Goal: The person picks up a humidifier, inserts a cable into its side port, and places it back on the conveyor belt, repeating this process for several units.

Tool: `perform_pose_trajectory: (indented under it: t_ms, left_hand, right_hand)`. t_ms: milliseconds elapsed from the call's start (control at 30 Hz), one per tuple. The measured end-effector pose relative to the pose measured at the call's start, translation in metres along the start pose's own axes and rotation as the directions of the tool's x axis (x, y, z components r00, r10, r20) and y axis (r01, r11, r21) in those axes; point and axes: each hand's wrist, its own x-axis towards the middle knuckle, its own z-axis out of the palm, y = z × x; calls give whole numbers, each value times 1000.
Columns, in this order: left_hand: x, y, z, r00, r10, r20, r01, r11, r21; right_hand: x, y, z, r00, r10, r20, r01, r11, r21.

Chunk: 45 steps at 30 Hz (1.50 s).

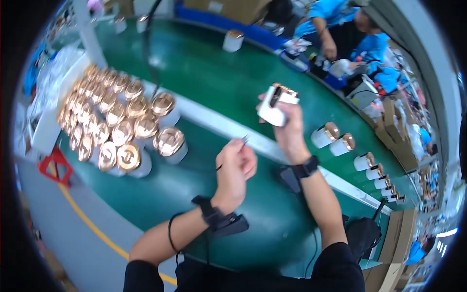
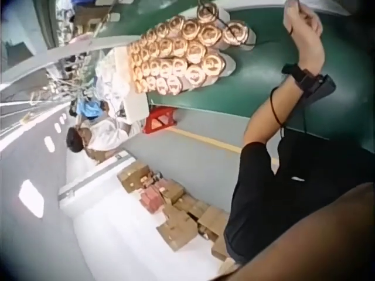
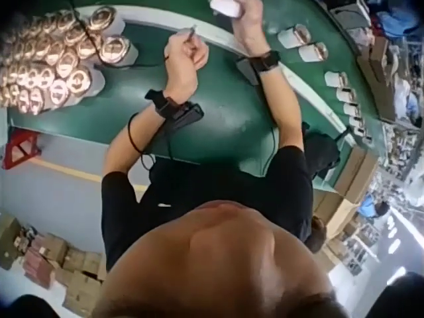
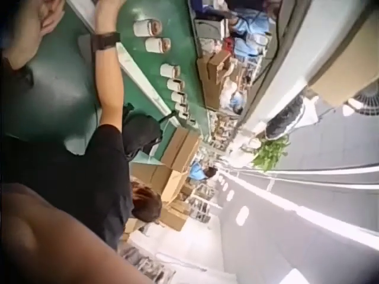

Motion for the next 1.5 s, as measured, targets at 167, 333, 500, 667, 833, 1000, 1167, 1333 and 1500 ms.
perform_pose_trajectory:
  t_ms: [167, 333, 500, 667, 833, 1000, 1167, 1333, 1500]
  left_hand:
    - [-17, 9, -7, 997, -3, 71, 1, 1000, 29]
    - [-25, 5, -17, 996, -39, 81, 32, 996, 83]
    - [-22, -3, -18, 995, -54, 81, 45, 994, 101]
    - [-20, -5, -19, 988, -120, 97, 114, 992, 61]
    - [-20, -5, -18, 976, -155, 152, 146, 987, 68]
    - [-15, -6, -25, 950, -198, 241, 211, 977, -30]
    - [-13, -1, -22, 940, -252, 229, 266, 963, -36]
    - [-14, -2, -17, 935, -265, 236, 294, 951, -94]
    - [-14, -2, -14, 924, -313, 218, 326, 945, -22]
  right_hand:
    - [-47, 5, 24, 994, -99, 44, 108, 956, -271]
    - [-62, 10, 28, 992, -58, 108, 85, 961, -263]
    - [-64, -2, 30, 975, -155, 162, 215, 849, -484]
    - [-64, -1, 26, 982, -91, 165, 159, 871, -465]
    - [-70, 5, 23, 992, 58, 113, -28, 968, -248]
    - [-73, 0, 29, 997, 21, 75, 12, 907, -420]
    - [-69, -1, 27, 997, 44, 69, -11, 906, -422]
    - [-68, -12, 32, 999, -8, 50, 31, 876, -482]
    - [-70, -22, 24, 997, -25, 72, 61, 828, -557]
